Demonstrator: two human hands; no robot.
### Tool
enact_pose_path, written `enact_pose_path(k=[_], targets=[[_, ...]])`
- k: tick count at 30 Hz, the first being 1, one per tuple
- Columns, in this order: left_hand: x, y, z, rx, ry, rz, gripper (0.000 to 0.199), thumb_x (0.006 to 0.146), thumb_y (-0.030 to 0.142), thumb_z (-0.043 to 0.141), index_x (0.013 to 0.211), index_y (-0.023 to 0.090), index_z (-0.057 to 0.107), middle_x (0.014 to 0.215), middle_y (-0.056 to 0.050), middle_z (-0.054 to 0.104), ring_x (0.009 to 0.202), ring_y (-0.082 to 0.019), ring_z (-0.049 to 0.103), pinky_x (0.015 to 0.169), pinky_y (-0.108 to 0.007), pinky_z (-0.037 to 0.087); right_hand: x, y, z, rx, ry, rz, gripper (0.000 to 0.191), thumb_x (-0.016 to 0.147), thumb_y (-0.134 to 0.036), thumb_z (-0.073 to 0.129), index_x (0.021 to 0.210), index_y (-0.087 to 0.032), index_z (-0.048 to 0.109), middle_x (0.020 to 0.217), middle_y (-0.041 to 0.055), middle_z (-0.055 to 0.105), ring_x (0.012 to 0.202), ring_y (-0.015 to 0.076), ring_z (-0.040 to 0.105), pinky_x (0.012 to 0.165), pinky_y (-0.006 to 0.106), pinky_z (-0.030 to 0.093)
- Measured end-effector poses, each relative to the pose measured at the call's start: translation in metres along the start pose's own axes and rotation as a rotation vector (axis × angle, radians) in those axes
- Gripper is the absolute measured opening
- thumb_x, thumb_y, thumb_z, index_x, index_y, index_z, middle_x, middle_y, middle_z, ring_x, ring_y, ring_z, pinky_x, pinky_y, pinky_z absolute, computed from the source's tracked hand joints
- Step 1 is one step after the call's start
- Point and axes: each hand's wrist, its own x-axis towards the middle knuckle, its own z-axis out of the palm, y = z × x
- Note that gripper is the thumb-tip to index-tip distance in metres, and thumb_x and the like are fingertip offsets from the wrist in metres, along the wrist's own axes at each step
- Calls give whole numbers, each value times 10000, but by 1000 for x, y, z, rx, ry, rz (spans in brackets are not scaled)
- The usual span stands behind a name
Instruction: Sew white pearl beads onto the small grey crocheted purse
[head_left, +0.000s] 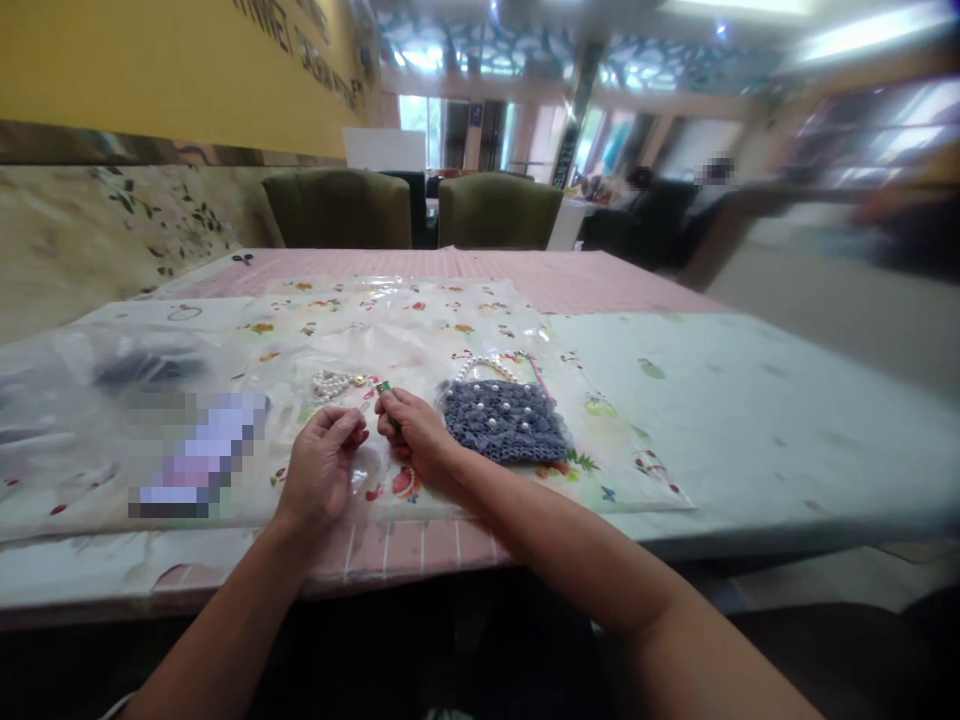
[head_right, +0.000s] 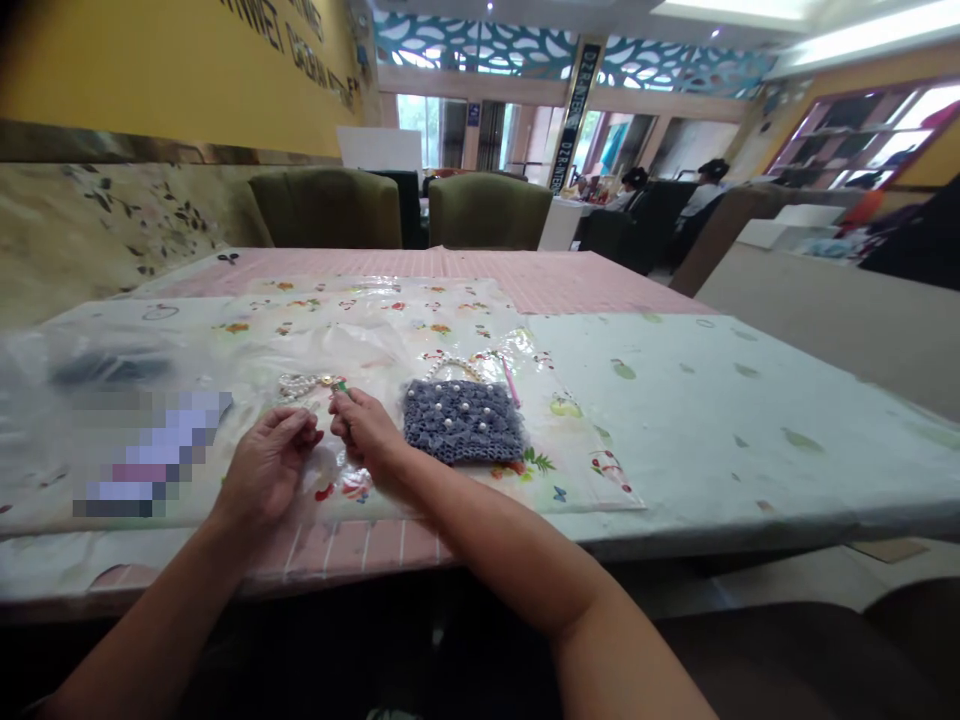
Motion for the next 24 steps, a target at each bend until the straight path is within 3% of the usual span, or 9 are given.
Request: enact_pose_path(k=[4, 8, 17, 24], targets=[[1, 0, 0, -6, 13, -6, 242, 611, 272, 821, 706, 163, 628, 685, 22, 600, 659, -93, 520, 707, -238, 445, 2, 0, -2, 39, 24, 66, 634, 881, -784, 359, 666, -198, 472, 510, -70, 339, 381, 48, 154, 369, 202, 97], [0, -1, 0, 2, -6, -4, 234, 621, 262, 823, 707, 166, 628, 681, 31, 589, 662, -92, 515, 719, -240, 446, 3, -3, -3, 29, 35, 104, 735, 792, -893, 327, 554, -202, 408, 452, -63, 300, 371, 53, 141, 370, 224, 73], [-4, 0, 4, 36, -26, 65, 209, 671, 270, 796, 722, 171, 620, 693, 29, 598, 678, -93, 533, 739, -249, 446, -4, -4, 5, -82, 155, 41, 638, 819, -766, 487, 511, -222, 361, 395, -62, 287, 355, 65, 161, 364, 255, 88], [-6, 1, 4, 59, -25, 138, 168, 691, 262, 777, 725, 179, 634, 704, 20, 598, 694, -108, 532, 731, -261, 437, -6, -3, 6, -125, 152, 34, 604, 822, -715, 532, 504, -226, 376, 399, -58, 278, 346, 67, 179, 360, 264, 96]])
